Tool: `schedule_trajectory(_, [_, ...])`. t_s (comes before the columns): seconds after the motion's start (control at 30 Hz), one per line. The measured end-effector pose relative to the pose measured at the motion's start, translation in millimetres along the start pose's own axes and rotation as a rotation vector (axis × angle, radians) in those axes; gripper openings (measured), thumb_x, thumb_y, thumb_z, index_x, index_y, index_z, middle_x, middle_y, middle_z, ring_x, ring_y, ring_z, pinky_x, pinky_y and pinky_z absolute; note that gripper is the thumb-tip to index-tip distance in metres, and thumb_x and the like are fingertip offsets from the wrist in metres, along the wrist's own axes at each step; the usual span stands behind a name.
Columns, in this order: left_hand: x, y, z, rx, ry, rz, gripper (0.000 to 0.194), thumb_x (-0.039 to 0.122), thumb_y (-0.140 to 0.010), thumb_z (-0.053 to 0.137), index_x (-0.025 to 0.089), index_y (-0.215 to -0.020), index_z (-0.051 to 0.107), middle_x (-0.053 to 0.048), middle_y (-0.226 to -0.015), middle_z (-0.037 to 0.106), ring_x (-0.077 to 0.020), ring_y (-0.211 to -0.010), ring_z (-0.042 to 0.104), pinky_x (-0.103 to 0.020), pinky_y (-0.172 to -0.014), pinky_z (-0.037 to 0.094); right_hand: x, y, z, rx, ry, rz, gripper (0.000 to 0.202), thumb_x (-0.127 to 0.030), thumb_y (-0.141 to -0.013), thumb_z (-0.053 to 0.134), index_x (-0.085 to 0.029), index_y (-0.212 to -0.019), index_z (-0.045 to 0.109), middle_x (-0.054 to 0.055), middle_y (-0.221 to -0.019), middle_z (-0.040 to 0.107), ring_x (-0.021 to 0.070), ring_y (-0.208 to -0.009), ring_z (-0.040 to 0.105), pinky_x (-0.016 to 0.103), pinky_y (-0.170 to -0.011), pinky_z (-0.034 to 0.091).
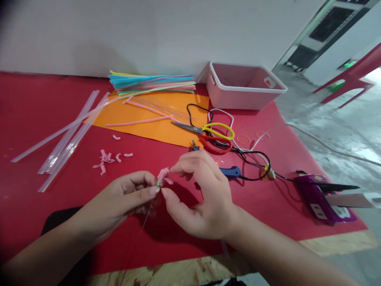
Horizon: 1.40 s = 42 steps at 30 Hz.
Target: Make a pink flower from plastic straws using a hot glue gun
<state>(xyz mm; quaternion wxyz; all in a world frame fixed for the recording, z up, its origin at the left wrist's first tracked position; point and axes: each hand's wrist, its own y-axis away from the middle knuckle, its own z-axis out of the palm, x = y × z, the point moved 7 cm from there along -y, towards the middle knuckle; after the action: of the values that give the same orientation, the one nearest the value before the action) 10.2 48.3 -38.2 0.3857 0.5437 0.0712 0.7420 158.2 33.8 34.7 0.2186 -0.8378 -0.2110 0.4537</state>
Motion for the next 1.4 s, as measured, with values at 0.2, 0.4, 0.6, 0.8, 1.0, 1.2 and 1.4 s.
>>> schedule_trajectory(0.2, [-1.4,2.7,1.3,-0.004,-0.015,-0.018,0.029,0.033,-0.071,0.083,0.017,-0.075,0.059,0.006,-0.063,0.065,-0.0063,-0.054,0.063,-0.016,-0.053,0.047,-19.9,-5.9,-2.6,-0.005,0.160,-0.211,0.022,-0.008,-0.077,0.072,-0.017,-0.096,0.064,0.006,-0.085,0.067,0.0157,-0.081,0.064,0.029,-0.073,0.056])
schedule_trajectory(0.4, [-3.5,0.8,1.1,-0.022,-0.049,-0.033,0.033,0.038,-0.073,0.082,0.018,-0.078,0.056,0.006,-0.061,0.067,-0.0067,-0.052,0.063,-0.014,-0.046,0.039,-19.6,-4.1,-2.1,0.016,0.185,-0.216,0.015,-0.007,-0.079,0.073,-0.014,-0.090,0.067,0.006,-0.082,0.069,0.0139,-0.078,0.066,0.026,-0.073,0.057])
schedule_trajectory(0.6, [-4.4,2.0,1.1,-0.041,-0.050,-0.028,0.034,0.040,-0.073,0.082,0.018,-0.078,0.056,0.006,-0.062,0.068,-0.0060,-0.052,0.062,-0.013,-0.046,0.038,-23.7,-3.6,-2.6,0.026,0.177,-0.257,0.012,-0.002,-0.077,0.073,-0.010,-0.085,0.068,0.007,-0.079,0.070,0.0133,-0.076,0.066,0.025,-0.073,0.057])
schedule_trajectory(0.8, [-2.1,0.9,4.4,-0.084,0.023,0.009,0.031,0.036,-0.073,0.083,0.016,-0.076,0.059,0.005,-0.062,0.066,-0.0052,-0.055,0.061,-0.013,-0.050,0.043,-23.4,-2.7,-2.2,0.010,0.135,-0.252,0.015,-0.002,-0.076,0.073,-0.010,-0.087,0.068,0.008,-0.080,0.070,0.0141,-0.078,0.066,0.027,-0.073,0.057])
schedule_trajectory(1.0, [-1.0,0.0,5.3,-0.091,0.101,0.041,0.029,0.031,-0.074,0.084,0.014,-0.074,0.060,0.006,-0.062,0.063,-0.0030,-0.058,0.057,-0.012,-0.057,0.047,-24.3,-1.1,-4.2,0.013,0.133,-0.274,0.022,-0.010,-0.075,0.076,-0.010,-0.095,0.066,0.007,-0.085,0.070,0.0154,-0.084,0.065,0.028,-0.077,0.057])
schedule_trajectory(1.2, [-1.4,1.8,3.7,-0.036,0.228,-0.025,0.032,0.029,-0.067,0.089,0.016,-0.077,0.062,0.004,-0.064,0.066,-0.0068,-0.058,0.062,-0.017,-0.056,0.056,-26.4,0.3,-9.9,0.011,0.164,-0.304,0.021,-0.004,-0.080,0.063,-0.011,-0.100,0.064,0.006,-0.089,0.067,0.0147,-0.087,0.063,0.027,-0.080,0.055])
schedule_trajectory(1.4, [0.9,2.6,1.1,0.004,0.326,-0.045,0.040,0.029,-0.058,0.094,0.015,-0.080,0.064,0.002,-0.062,0.068,-0.0089,-0.057,0.061,-0.020,-0.053,0.059,-5.2,6.2,-10.3,0.060,-0.076,-0.141,0.016,-0.004,-0.088,0.046,-0.016,-0.087,0.055,0.002,-0.079,0.057,0.0140,-0.075,0.057,0.033,-0.068,0.052])
